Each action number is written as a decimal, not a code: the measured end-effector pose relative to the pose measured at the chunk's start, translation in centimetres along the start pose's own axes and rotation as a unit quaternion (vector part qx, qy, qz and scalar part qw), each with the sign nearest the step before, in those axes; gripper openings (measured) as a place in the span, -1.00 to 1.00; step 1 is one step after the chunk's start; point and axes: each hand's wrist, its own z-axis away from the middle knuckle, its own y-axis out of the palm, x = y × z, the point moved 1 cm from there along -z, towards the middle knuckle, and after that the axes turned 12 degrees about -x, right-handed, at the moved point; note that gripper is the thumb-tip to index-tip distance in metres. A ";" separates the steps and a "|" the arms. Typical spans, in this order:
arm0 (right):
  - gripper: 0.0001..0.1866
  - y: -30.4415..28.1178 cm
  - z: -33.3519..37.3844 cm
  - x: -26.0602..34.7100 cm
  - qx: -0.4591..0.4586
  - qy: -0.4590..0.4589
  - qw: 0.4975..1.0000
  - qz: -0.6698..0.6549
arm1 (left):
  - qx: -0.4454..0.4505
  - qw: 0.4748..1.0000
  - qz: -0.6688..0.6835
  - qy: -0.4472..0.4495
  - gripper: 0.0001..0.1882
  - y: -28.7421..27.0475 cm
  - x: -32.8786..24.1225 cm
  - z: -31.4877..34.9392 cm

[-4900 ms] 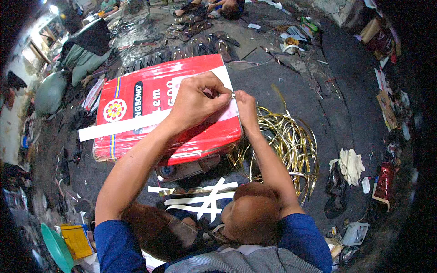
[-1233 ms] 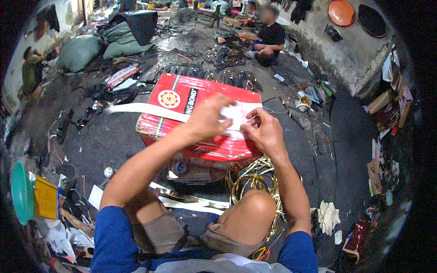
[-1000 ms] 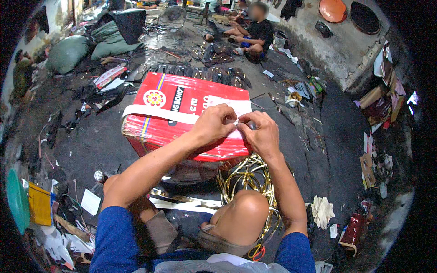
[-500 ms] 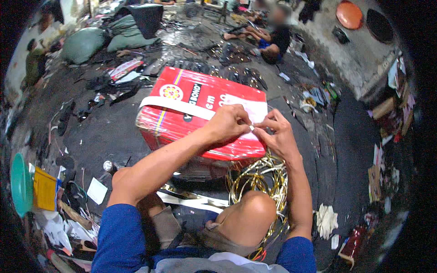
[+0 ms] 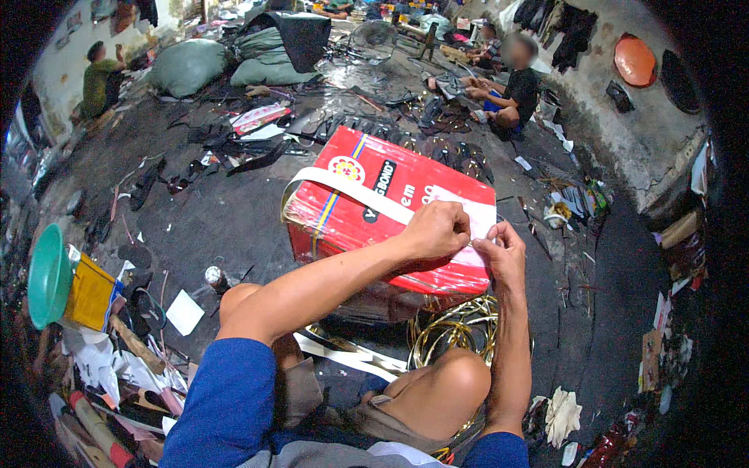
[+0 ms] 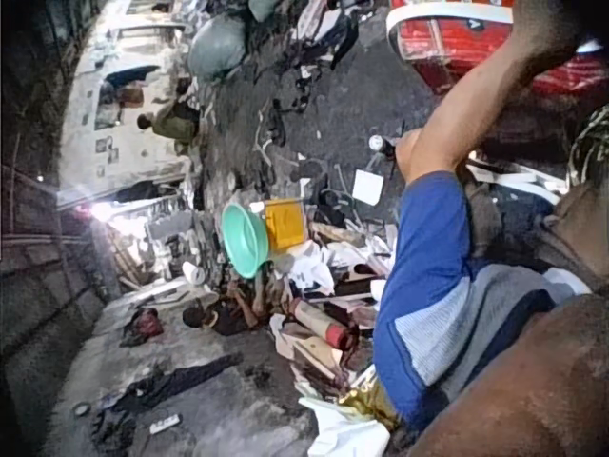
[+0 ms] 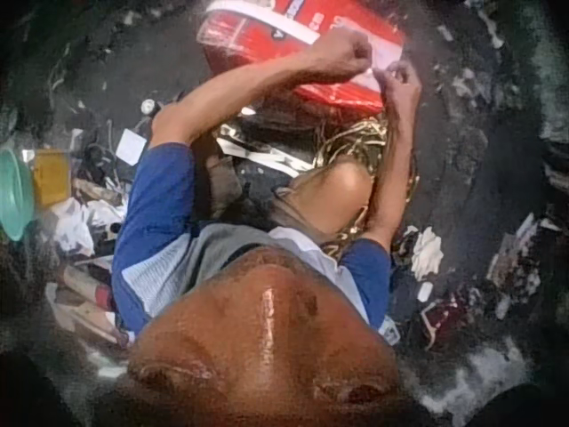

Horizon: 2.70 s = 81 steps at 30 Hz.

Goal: The person wraps a red rectangular box with white tape, repeatedly folding and securing the tape around the box. The person handles the box and tape by hand, adjusting the tape and smoothing it onto the box surface.

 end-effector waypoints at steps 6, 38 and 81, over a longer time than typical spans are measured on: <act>-0.69 -0.9 -0.6 -0.5 -0.027 -0.073 0.993 0.084 | 0.099 0.994 -0.049 0.019 -0.82 0.3 -0.6 -2.2; -0.63 -0.7 -3.1 0.2 -0.134 -0.162 0.930 0.300 | 0.058 0.991 0.114 0.048 -0.91 3.4 -1.3 -2.1; -0.80 -4.9 9.6 -46.9 -0.159 0.167 0.868 0.440 | 0.138 0.965 0.045 0.218 -0.82 2.4 -2.2 -3.0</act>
